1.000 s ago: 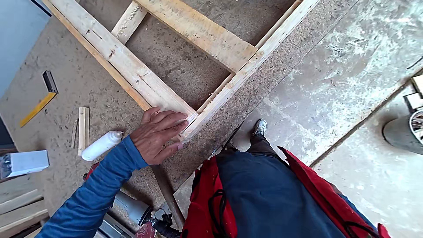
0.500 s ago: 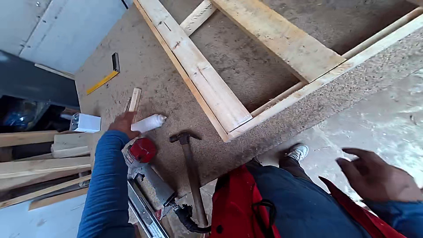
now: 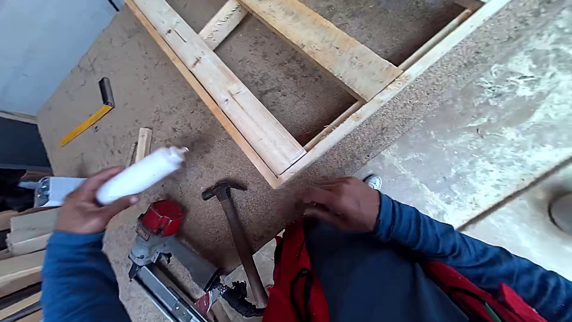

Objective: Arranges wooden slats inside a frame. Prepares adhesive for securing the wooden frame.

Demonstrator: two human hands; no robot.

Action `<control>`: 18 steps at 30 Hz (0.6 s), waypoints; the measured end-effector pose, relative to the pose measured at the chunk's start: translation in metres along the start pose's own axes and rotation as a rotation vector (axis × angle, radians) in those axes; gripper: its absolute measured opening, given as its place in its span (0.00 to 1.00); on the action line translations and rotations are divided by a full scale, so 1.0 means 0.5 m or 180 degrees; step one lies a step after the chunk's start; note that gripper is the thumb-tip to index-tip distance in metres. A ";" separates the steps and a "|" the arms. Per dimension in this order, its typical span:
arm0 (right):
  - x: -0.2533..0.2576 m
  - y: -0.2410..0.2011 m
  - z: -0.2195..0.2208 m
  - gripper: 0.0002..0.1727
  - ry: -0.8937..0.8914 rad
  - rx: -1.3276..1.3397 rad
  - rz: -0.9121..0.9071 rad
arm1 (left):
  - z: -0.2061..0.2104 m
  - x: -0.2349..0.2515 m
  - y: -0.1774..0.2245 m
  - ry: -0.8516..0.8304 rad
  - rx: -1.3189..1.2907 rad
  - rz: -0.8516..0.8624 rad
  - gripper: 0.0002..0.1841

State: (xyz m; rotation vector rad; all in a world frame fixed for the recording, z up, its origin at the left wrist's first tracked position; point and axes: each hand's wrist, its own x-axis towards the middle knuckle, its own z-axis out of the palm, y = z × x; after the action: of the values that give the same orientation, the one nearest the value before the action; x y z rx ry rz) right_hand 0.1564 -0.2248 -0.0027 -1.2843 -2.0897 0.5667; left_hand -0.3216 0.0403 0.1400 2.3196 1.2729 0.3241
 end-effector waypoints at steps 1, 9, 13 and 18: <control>-0.040 0.022 0.002 0.15 0.0012 0.0033 0.0176 | -0.016 -0.004 0.028 0.0248 -0.0374 0.0210 0.44; -0.425 0.173 0.033 0.20 -0.0056 0.0356 0.3374 | 0.177 0.127 0.328 0.0725 -0.2828 0.1370 0.32; -0.735 0.200 0.124 0.25 0.0155 0.0603 0.4983 | 0.214 0.187 0.390 0.0266 -0.1815 0.1739 0.32; -0.952 0.039 0.241 0.27 0.1310 0.1851 0.6657 | 0.226 0.223 0.418 -0.0195 -0.1552 0.1665 0.32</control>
State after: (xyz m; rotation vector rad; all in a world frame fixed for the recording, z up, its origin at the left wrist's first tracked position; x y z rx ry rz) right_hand 0.2474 -0.6490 -0.2336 -2.3722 0.4383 1.2864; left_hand -0.0612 0.0056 0.1468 2.1638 0.4612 0.6465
